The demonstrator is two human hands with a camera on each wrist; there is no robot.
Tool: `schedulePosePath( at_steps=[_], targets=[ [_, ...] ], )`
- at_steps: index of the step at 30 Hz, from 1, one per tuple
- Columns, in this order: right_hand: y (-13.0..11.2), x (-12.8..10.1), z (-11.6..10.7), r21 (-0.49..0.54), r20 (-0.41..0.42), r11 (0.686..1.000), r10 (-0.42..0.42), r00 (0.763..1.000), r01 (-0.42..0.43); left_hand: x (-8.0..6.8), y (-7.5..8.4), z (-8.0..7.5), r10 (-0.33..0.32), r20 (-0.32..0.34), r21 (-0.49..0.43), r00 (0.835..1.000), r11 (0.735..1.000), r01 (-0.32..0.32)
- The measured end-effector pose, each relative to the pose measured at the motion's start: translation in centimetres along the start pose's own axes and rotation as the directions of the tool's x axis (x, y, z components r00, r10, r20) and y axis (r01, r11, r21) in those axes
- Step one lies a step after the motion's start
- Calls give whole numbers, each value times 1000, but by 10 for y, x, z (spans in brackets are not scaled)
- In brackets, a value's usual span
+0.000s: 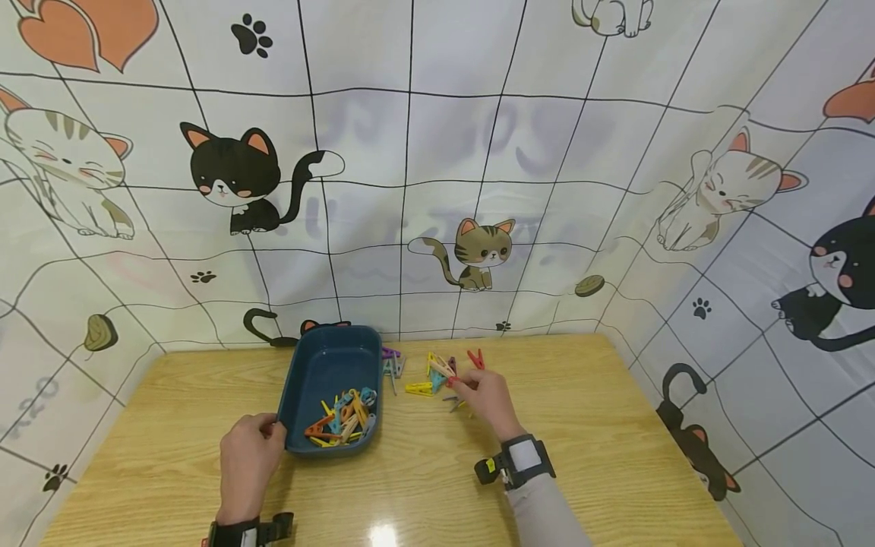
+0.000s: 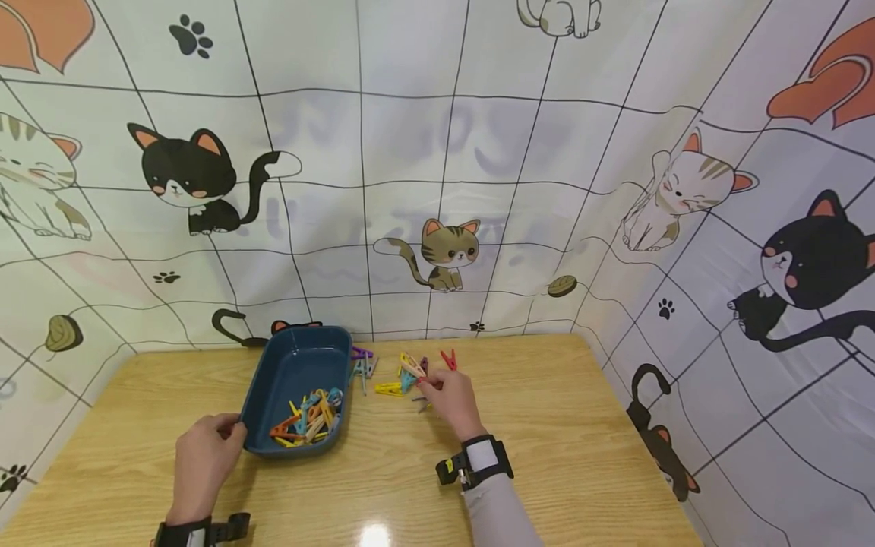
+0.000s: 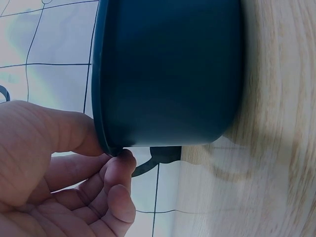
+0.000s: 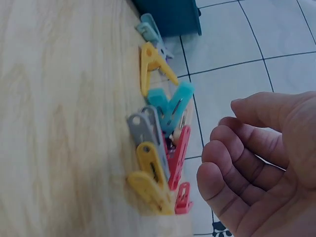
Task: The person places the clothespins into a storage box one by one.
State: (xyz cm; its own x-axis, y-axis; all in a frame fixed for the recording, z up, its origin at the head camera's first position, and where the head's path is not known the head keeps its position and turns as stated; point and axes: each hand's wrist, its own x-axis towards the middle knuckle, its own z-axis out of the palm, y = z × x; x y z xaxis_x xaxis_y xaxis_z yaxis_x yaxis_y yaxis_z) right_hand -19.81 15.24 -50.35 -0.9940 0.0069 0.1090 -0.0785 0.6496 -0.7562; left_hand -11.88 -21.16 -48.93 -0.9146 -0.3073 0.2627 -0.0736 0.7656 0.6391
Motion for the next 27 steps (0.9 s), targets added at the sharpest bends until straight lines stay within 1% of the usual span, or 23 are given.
schedulePosePath(
  at_steps=[5,14,20,27],
  targets=[
    [7,-3,-2,-48,0,998,46,999,-46,0,0,0,0,6,-9,1000,1000,1],
    [15,-12,-5,-64,-16,996,55,998,-56,0,-1,0,4,3,-13,1000,1000,-4],
    [22,-16,-5,-115,-5,991,68,998,-68,-1,-1,1,2,-2,-13,1000,1000,-2],
    [24,-20,-5,-143,9,985,101,995,-99,0,-1,0,-14,28,-26,1000,1000,15]
  ],
)
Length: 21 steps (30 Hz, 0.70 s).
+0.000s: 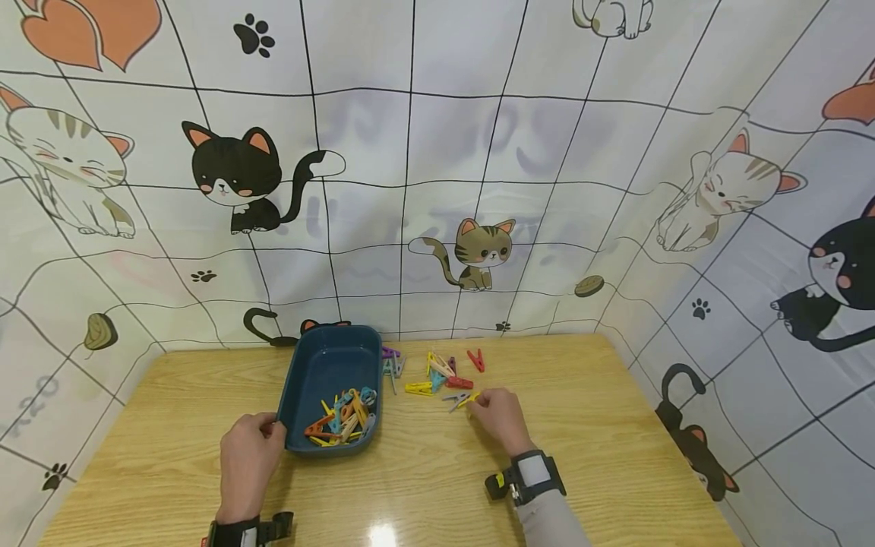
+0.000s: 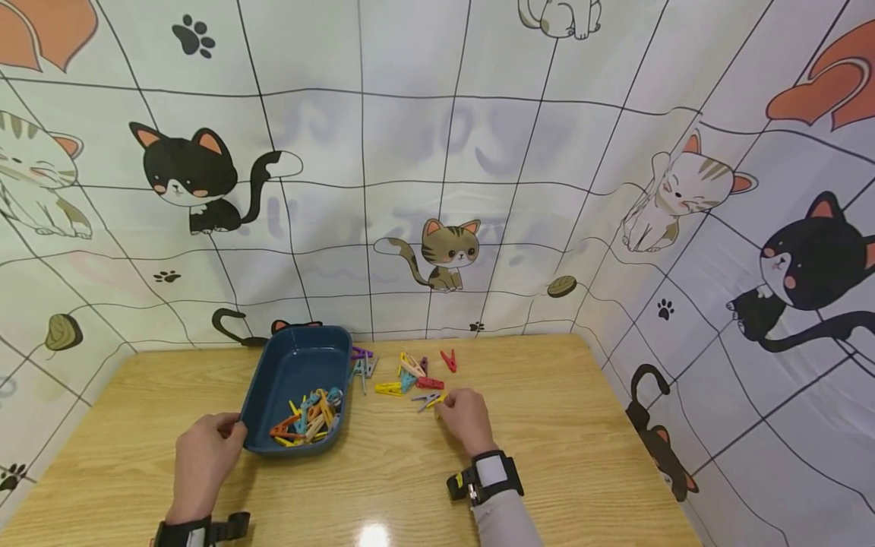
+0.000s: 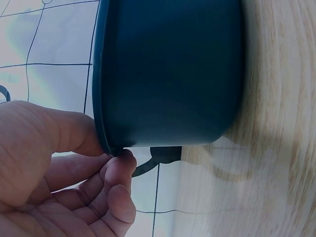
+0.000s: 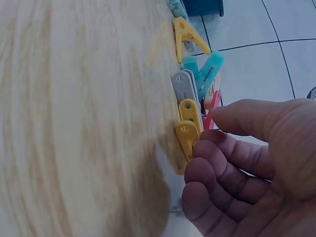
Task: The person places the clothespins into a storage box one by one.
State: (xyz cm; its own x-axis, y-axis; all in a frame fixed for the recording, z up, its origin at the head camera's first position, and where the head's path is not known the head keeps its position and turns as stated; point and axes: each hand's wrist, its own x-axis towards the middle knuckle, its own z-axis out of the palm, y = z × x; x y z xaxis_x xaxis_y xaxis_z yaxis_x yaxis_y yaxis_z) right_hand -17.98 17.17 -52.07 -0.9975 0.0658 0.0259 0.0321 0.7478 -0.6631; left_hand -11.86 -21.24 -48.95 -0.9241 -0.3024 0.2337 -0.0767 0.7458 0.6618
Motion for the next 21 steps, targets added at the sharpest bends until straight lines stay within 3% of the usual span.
schedulePosePath(
  at_steps=[7,21],
  targets=[
    [1,-3,1,-18,46,999,38,998,-37,1,0,0,-12,4,-1,1000,1000,12],
    [-3,-7,-1,-50,55,998,50,997,-47,0,1,0,-10,5,-3,1000,1000,10]
  ],
)
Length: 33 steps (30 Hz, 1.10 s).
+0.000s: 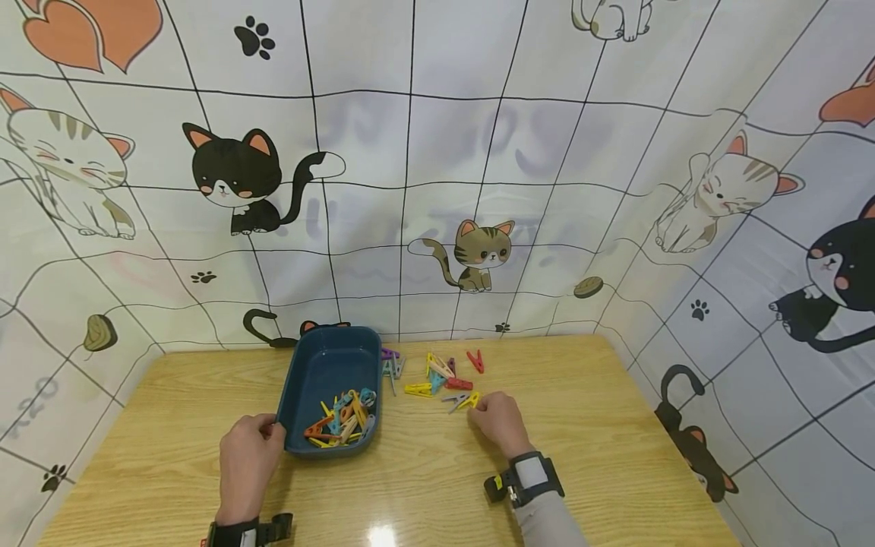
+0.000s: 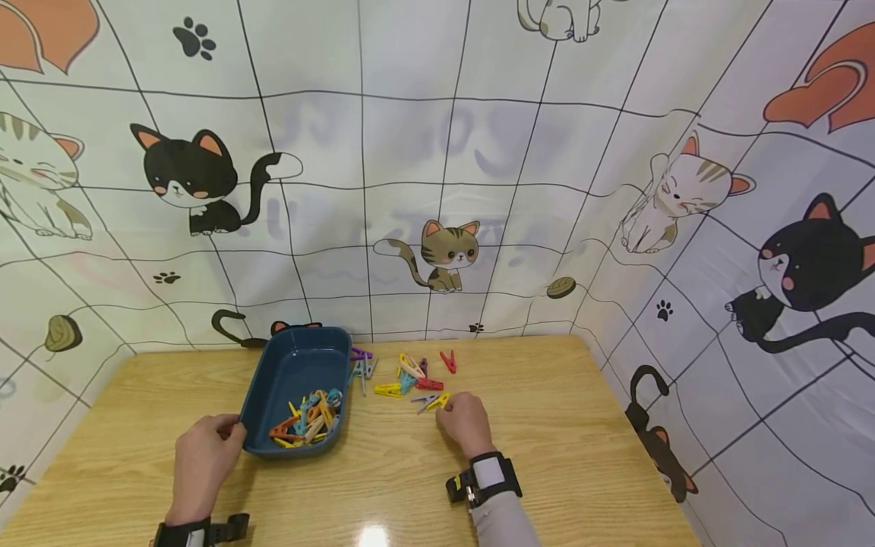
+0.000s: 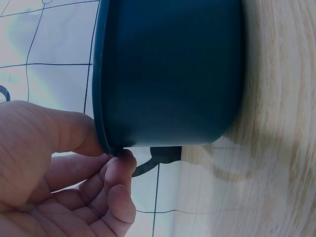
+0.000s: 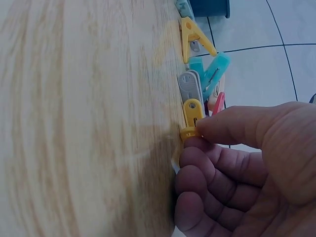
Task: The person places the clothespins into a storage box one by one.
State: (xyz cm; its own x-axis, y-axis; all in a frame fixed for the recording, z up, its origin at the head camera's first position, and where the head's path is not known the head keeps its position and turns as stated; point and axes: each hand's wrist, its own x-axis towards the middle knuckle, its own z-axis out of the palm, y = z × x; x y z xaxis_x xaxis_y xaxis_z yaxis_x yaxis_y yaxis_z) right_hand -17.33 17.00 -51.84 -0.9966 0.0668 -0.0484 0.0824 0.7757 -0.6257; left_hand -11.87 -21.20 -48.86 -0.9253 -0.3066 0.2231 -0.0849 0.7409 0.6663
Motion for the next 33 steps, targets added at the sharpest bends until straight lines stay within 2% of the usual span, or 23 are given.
schedulePosePath(
  at_steps=[9,15,27,33],
  targets=[
    [2,0,2,16,-11,999,38,999,-38,0,-1,0,-7,7,10,1000,1000,7],
    [-2,0,2,19,-44,1000,15,999,-14,1,0,1,2,0,11,1000,1000,-2],
    [-31,5,-4,103,-46,994,-31,998,36,0,-1,1,18,-12,6,1000,1000,-18],
    [-48,10,-4,109,-44,988,-103,994,108,1,-2,2,13,-7,10,1000,1000,-13]
  ],
)
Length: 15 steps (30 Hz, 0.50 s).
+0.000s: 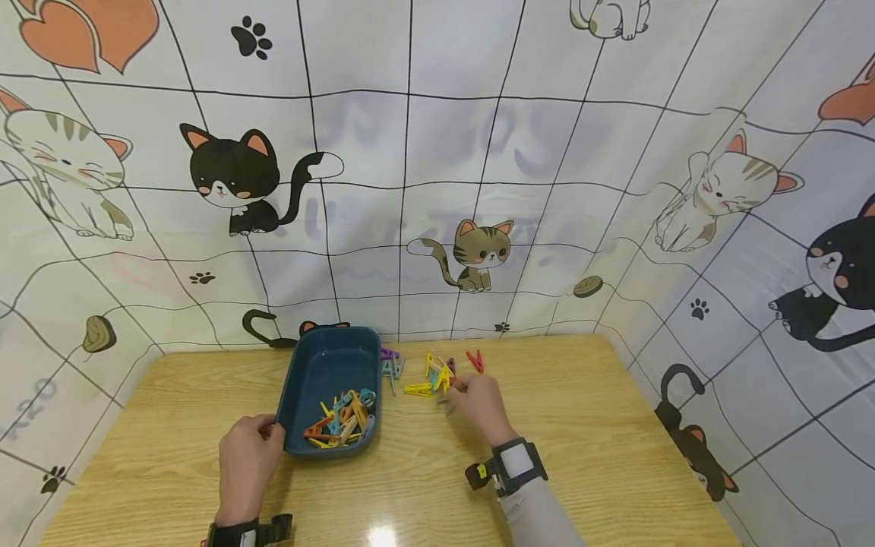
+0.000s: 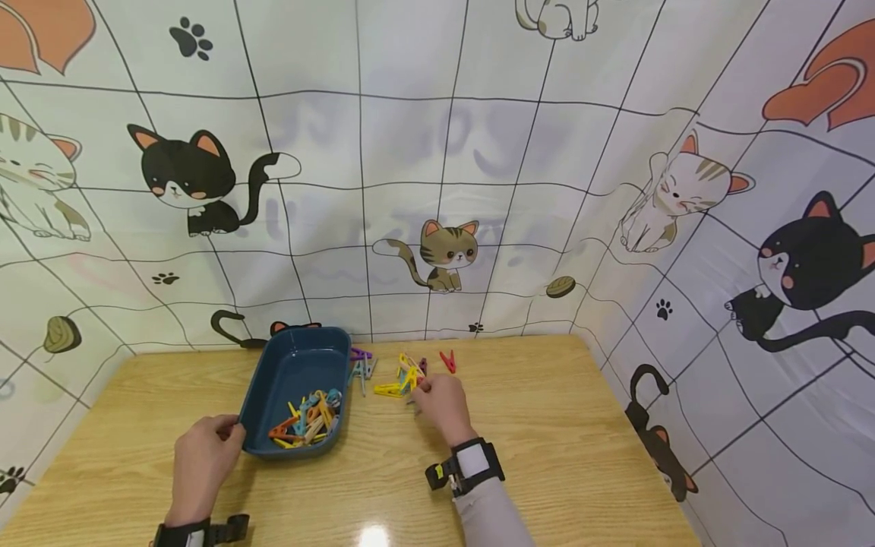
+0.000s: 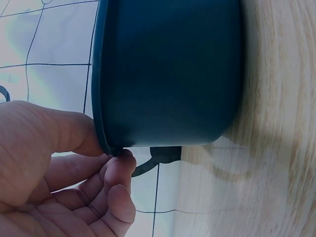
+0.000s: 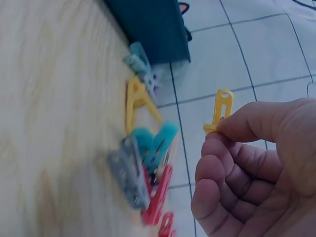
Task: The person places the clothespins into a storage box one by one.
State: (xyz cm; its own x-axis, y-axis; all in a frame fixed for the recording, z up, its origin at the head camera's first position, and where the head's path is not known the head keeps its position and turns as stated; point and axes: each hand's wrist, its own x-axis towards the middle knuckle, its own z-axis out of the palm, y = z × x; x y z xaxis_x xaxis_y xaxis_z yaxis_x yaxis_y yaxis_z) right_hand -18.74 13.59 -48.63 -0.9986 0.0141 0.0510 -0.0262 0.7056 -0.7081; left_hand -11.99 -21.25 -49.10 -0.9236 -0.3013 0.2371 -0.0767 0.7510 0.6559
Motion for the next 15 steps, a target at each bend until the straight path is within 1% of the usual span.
schedulePosePath(
  at_steps=[2,7,11,15],
  targets=[
    [-6,3,2,9,14,1000,-24,1000,23,0,0,0,-2,1,1,1000,1000,2],
    [-23,8,7,23,36,993,-114,993,114,0,0,-1,-10,3,-2,1000,1000,10],
    [-34,11,13,27,37,979,-202,979,202,1,0,-1,-11,3,-5,1000,1000,11],
    [-41,14,19,26,65,972,-233,970,232,0,0,0,-8,-1,-7,1000,1000,8]
  ],
)
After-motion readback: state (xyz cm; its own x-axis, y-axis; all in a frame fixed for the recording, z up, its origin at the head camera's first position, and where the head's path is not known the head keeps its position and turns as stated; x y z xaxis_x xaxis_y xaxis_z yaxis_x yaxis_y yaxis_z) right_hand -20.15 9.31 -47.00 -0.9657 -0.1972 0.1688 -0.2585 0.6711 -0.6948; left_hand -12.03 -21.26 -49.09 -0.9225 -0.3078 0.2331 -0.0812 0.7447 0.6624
